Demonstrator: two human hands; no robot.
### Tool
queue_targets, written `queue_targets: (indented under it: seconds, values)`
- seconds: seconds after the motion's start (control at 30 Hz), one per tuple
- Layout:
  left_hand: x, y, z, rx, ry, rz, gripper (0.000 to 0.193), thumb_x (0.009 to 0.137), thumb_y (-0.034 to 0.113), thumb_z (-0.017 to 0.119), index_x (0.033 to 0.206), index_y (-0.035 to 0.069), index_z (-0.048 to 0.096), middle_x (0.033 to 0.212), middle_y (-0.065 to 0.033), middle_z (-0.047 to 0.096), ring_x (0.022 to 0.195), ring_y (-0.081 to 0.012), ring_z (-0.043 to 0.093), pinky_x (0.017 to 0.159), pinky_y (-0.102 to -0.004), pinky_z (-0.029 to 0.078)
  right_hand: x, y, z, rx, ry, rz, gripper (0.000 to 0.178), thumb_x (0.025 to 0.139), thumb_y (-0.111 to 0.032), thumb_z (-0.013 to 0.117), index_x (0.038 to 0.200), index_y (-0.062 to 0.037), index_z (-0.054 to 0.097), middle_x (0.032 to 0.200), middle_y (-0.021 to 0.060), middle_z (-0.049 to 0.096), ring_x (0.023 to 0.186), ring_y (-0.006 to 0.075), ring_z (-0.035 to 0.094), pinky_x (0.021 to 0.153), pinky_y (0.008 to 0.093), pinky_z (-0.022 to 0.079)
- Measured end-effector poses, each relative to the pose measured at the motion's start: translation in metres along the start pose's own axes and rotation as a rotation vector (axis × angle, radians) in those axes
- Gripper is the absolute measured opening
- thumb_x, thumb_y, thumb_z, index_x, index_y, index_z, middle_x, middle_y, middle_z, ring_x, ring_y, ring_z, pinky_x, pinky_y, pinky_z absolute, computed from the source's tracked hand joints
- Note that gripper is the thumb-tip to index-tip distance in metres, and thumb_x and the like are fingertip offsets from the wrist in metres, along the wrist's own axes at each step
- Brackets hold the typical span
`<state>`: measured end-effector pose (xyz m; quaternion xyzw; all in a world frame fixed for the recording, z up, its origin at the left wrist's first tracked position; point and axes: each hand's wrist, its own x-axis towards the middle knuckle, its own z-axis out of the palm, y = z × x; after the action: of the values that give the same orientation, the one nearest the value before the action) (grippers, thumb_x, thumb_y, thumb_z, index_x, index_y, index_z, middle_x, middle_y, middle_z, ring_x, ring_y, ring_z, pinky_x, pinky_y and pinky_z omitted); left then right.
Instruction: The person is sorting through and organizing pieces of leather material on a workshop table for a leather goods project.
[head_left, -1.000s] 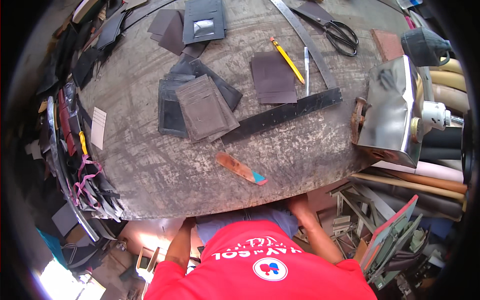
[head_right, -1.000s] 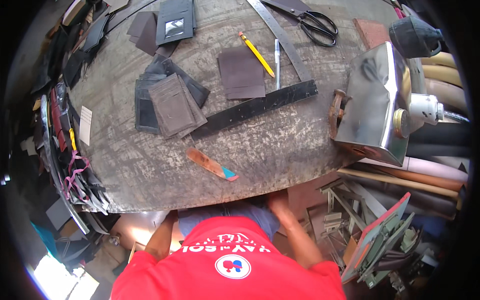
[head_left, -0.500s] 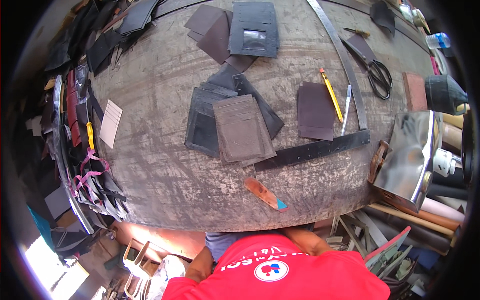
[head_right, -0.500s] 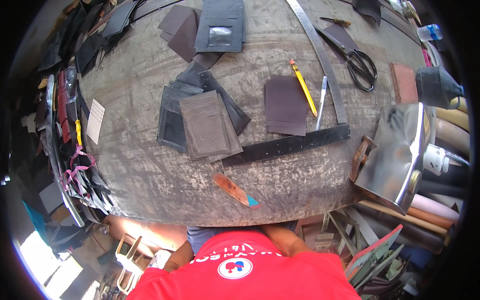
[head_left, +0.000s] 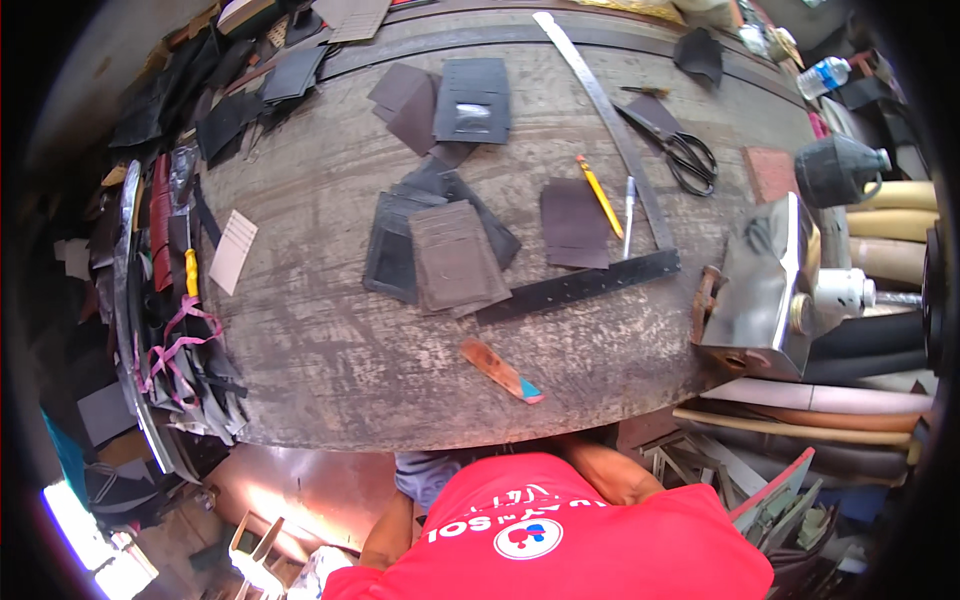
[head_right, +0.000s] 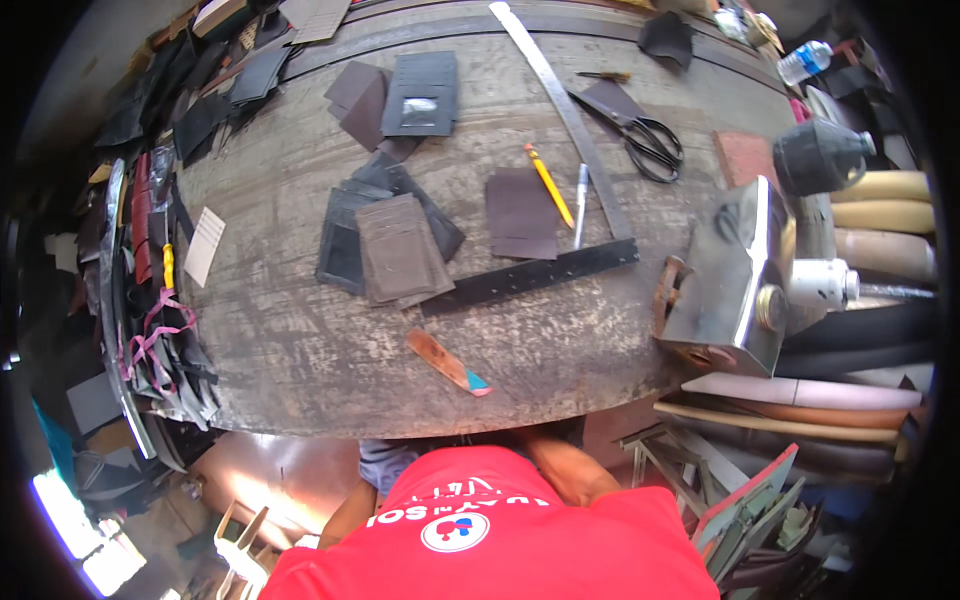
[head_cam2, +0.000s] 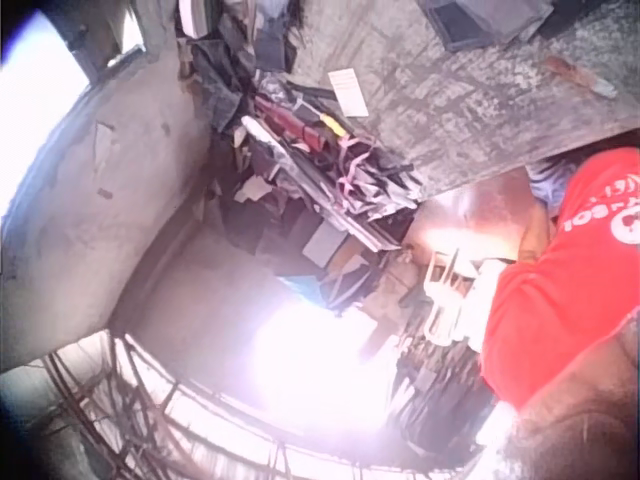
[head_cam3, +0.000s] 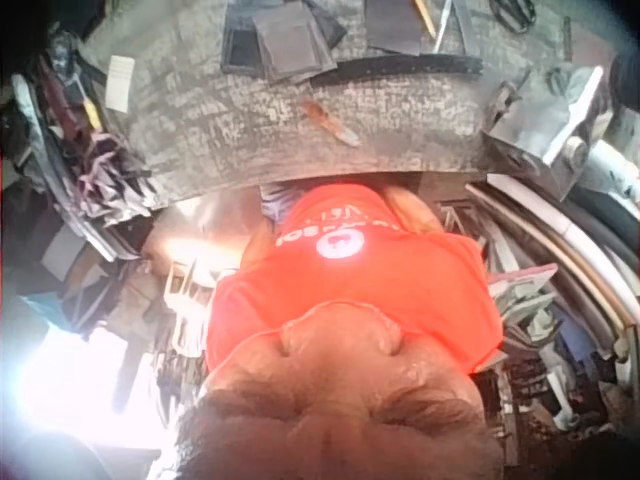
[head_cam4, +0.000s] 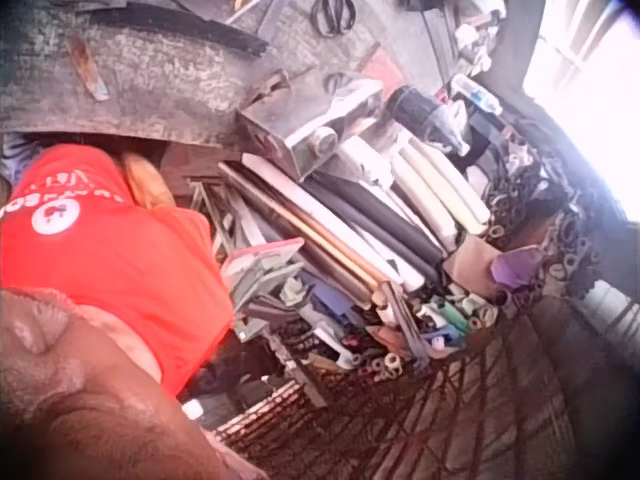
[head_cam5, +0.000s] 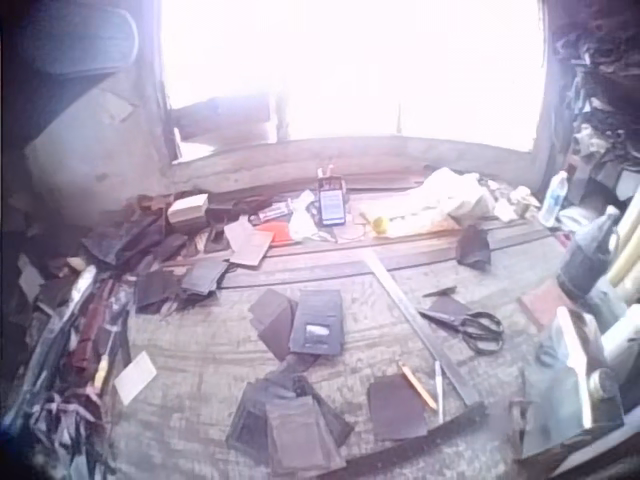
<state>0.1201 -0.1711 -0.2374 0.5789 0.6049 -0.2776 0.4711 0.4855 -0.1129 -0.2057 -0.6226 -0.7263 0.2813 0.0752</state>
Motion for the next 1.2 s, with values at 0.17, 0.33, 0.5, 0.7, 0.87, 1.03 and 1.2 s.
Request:
queue_targets:
  seconds: [0.17,0.33,0.5,0.7,0.87,1.03,1.2]
  values:
    - [0.017,-0.028,-0.005,0.076,0.029,0.077,0.03,0.099,0.022,0.046,0.103,0.005,0.07,0.127,-0.0204,0.065,0.118,-0.0375,0.061,0.098,-0.0523,0.048,-0.008,0.021,0.009,0.076,0.025,-0.068,0.035,0.093,-0.025,0.058,0.12,-0.0053,0.066,0.123,0.0205,0.066,0.115,0.0376,0.063,0.099,0.0471,0.048]
    - [0.026,-0.095,-0.027,0.192,0.2,0.256,0.03,0.098,0.026,0.049,0.099,0.007,0.072,0.122,-0.0185,0.068,0.11,-0.038,0.065,0.094,-0.0511,0.051,-0.039,0.018,-0.119,0.393,-0.506,0.008,0.026,0.095,-0.022,0.059,0.112,-0.0046,0.069,0.104,0.0165,0.072,0.098,0.0328,0.069,0.086,0.0436,0.053]
    - [-0.089,0.065,-0.161,0.231,0.098,0.367,0.032,0.098,0.032,0.056,0.105,0.005,0.071,0.095,-0.0203,0.072,0.088,-0.0408,0.069,0.077,-0.0489,0.054,-0.043,-0.024,-0.262,0.698,-0.105,-0.179,0.013,0.092,-0.013,0.071,0.097,-0.0006,0.071,0.09,0.0134,0.071,0.084,0.024,0.07,0.076,0.0335,0.054]
    - [-0.178,0.222,-0.243,-0.067,0.241,0.897,0.023,0.098,0.023,0.064,0.107,0.003,0.068,0.091,-0.0144,0.069,0.083,-0.0331,0.067,0.076,-0.043,0.054,0.121,-0.025,-0.301,0.307,0.654,-0.2,0.008,0.087,-0.008,0.07,0.093,-0.002,0.07,0.091,0.0153,0.066,0.087,0.0334,0.066,0.076,0.0417,0.053]
    - [-0.118,0.318,-0.292,0.127,0.805,1.12,0.026,0.095,0.018,0.063,0.116,0.002,0.061,0.119,-0.0167,0.062,0.112,-0.0352,0.057,0.097,-0.0437,0.047,0.209,0.008,-0.296,0.116,0.657,-0.165,0.011,0.085,-0.012,0.074,0.093,-0.0054,0.075,0.096,0.0113,0.068,0.093,0.0309,0.067,0.083,0.0397,0.054]
    - [-0.043,0.365,-0.308,0.279,1.021,1.075,0.045,0.094,0.023,0.064,0.13,-0.003,0.057,0.14,-0.0213,0.053,0.132,-0.0388,0.047,0.111,-0.0476,0.037,0.223,0.023,-0.288,0.197,0.566,-0.122,0.016,0.082,-0.018,0.077,0.093,-0.0078,0.078,0.098,0.0085,0.069,0.093,0.0275,0.068,0.083,0.0374,0.054]
    - [-0.019,0.379,-0.302,0.356,1.034,0.938,0.057,0.095,0.031,0.064,0.137,-0.005,0.053,0.147,-0.0231,0.049,0.139,-0.0395,0.042,0.115,-0.051,0.032,0.22,0.025,-0.28,0.169,0.705,-0.21,0.013,0.081,-0.018,0.077,0.089,-0.0077,0.078,0.092,0.0076,0.07,0.092,0.0261,0.069,0.082,0.0378,0.054]
